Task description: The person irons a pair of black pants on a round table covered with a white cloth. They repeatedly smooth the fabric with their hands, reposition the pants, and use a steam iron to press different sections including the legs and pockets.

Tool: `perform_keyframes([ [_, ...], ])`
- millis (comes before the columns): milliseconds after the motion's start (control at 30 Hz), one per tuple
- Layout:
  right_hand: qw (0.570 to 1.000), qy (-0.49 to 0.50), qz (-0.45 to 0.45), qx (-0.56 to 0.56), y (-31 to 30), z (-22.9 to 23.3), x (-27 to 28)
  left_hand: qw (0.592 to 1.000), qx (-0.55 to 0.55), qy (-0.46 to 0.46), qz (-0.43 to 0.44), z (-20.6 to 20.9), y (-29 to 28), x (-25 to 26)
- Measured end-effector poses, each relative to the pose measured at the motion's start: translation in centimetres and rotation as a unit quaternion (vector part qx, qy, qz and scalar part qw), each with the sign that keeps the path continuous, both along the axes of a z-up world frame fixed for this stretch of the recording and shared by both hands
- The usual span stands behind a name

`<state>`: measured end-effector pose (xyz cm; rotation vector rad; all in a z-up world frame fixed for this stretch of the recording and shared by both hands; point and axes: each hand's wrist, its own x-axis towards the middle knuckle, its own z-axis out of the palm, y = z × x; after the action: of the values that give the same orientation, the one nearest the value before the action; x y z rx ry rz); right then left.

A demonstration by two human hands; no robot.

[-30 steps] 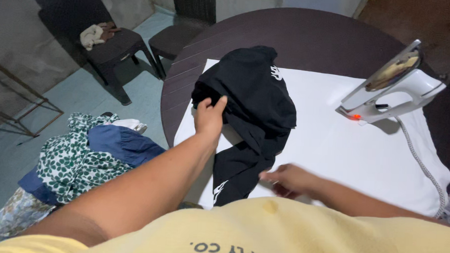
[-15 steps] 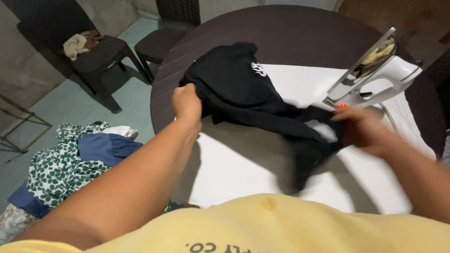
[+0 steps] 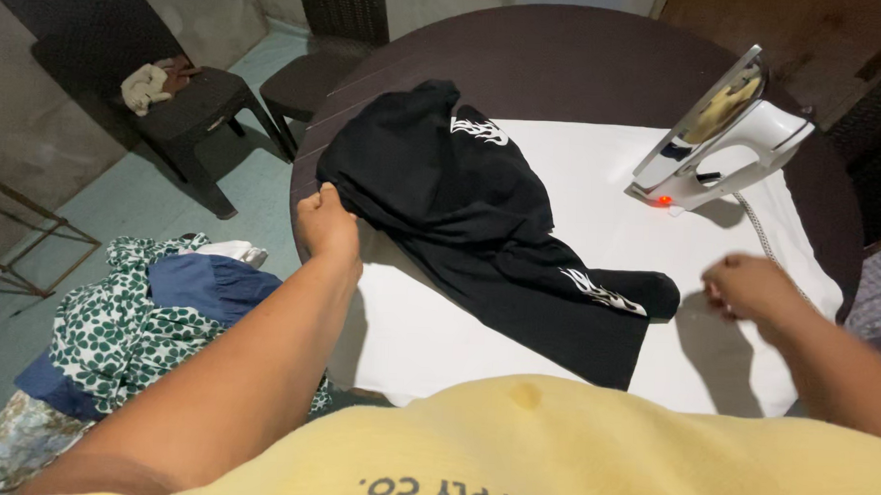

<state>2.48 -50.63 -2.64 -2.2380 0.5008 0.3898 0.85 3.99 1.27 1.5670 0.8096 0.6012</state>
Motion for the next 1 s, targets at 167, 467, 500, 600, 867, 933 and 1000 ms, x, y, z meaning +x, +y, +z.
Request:
perform_keyframes([
  [167, 0.988, 0.144, -0.036, 0.043, 2.9, -1.2, -4.5, 0.999, -0.044, -0.002, 0.021, 0.1, -2.4, -0.6],
  [467, 0.968, 0.007, -0.116, 0.222, 6.6, -1.1, -6.0, 0.972, -0.200, 0.062, -0.104, 0.9, -5.7, -1.5],
  [500, 0.969, -0.018, -0.105, 0.224, 6.5, -1.3, -5.8, 0.971, -0.200, 0.052, -0.124, 0.7, -5.8, -1.4],
  [600, 0.967, -0.065, -0.119, 0.214, 5.4, -1.5, -4.9, 0.969, -0.201, 0.062, -0.133, 0.6, -5.8, -1.0],
  [867, 0.875, -0.229, -0.264, 0.336, -4.0, 5.3, 2.2, 0.959, -0.240, -0.081, -0.128, 6.9, -4.7, 2.3],
  [933, 0.857, -0.265, -0.259, 0.358, -6.1, 7.1, 3.2, 0.952, -0.246, -0.122, -0.137, 8.9, -4.4, 3.3],
  [1000, 0.846, -0.286, -0.246, 0.377, -7.7, 8.1, 3.7, 0.931, -0.299, -0.160, -0.133, 9.7, -4.2, 3.6],
])
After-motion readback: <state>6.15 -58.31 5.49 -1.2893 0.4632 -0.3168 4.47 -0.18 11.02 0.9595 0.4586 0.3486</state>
